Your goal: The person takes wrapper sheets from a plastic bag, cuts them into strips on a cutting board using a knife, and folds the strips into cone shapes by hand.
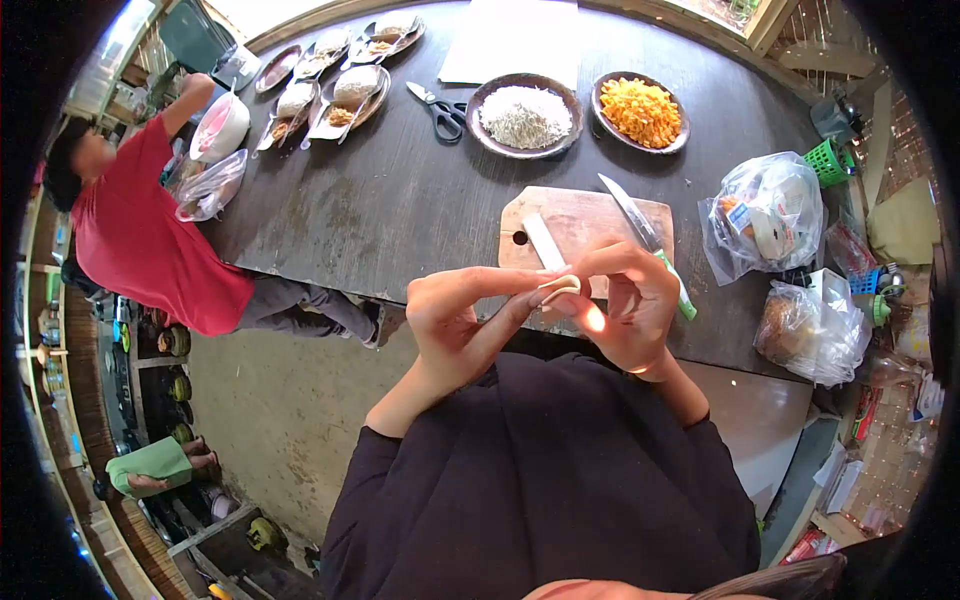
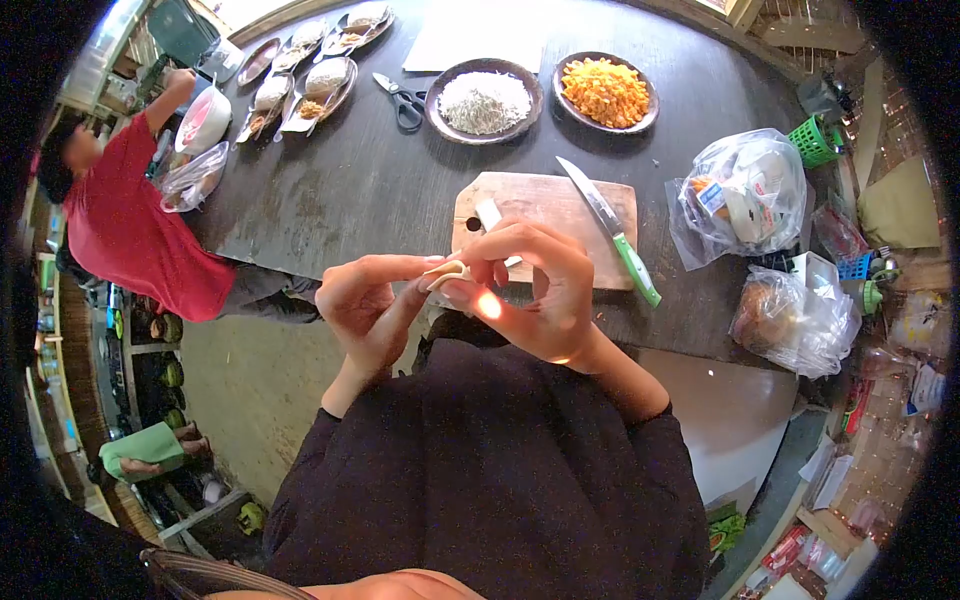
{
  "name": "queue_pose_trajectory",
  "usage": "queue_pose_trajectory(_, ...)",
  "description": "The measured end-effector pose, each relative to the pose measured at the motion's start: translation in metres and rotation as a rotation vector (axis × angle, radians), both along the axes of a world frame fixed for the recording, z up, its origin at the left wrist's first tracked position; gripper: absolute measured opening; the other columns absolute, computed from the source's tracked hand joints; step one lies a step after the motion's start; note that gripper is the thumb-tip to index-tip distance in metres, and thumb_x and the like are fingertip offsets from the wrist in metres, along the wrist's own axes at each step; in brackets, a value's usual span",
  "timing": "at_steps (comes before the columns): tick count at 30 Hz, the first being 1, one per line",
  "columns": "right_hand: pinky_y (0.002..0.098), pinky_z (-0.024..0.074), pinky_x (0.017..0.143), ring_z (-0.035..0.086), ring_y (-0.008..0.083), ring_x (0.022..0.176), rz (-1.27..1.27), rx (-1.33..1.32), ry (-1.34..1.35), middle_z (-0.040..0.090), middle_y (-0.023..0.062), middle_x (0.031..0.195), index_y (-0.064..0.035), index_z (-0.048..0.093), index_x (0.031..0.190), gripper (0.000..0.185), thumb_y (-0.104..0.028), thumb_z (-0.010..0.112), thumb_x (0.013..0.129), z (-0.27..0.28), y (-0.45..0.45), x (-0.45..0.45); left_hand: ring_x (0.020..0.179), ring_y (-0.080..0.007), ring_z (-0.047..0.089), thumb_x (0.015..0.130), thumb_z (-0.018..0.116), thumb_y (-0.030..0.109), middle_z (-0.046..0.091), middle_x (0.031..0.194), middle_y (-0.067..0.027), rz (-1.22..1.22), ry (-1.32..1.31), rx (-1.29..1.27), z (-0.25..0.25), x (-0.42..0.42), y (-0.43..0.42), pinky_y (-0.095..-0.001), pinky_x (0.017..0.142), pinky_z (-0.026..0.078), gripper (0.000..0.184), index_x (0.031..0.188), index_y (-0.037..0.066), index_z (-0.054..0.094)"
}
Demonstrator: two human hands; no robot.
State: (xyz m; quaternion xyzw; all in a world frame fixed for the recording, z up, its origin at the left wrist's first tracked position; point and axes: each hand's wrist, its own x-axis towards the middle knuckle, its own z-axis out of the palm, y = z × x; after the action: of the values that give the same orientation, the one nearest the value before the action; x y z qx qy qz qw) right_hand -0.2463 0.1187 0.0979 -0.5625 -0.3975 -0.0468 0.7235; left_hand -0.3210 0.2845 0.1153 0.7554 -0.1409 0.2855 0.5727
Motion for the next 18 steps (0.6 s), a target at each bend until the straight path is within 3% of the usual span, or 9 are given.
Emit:
queue_pose_trajectory(10, 0.021, 0.0433, 0.059, 0.057, 0.0075, 0.067, 0.039, 0.05, 0.069, 0.067, 0.0036, 0.081, -0.0013, 0.066, 0.093, 0.02, 0.002, 0.08, 0.078, 0.0023, 0.0017, 0.0039, 0.082, -0.0176, 0.074, 0.082, 0.071, -0.005, 0.075, 0.094, -0.0141, -0.015, 0.049, -0.019, 0.0021, 0.0031, 0.0001, -0.0245, 0.07, 0.055, 0.019, 0.101, -0.002, 0.073)
queue_pose_trajectory(16, 0.023, 0.0474, 0.062, 0.061, 0.0102, 0.072, -0.034, 0.139, 0.164, 0.069, 0.0093, 0.089, -0.0011, 0.065, 0.094, 0.023, 0.004, 0.08, 0.078, 0.0018, 0.003, 0.0031, 0.083, -0.0155, 0.073, 0.084, 0.072, -0.003, 0.075, 0.091, -0.0122, 0.042, 0.041, -0.153, -0.0016, 0.0059, -0.0028, -0.0241, 0.072, 0.055, 0.011, 0.095, -0.003, 0.072)
queue_pose_trajectory(18, 0.0243, 0.049, 0.065, 0.062, 0.012, 0.073, -0.025, 0.06, -0.031, 0.069, 0.0115, 0.092, -0.0006, 0.065, 0.094, 0.023, 0.005, 0.079, 0.078, 0.001, -0.0012, 0.0099, 0.082, -0.0149, 0.073, 0.084, 0.072, -0.003, 0.075, 0.091, -0.012, 0.055, 0.027, -0.186, -0.0024, 0.0061, -0.0029, -0.0239, 0.072, 0.055, 0.009, 0.093, -0.004, 0.072)
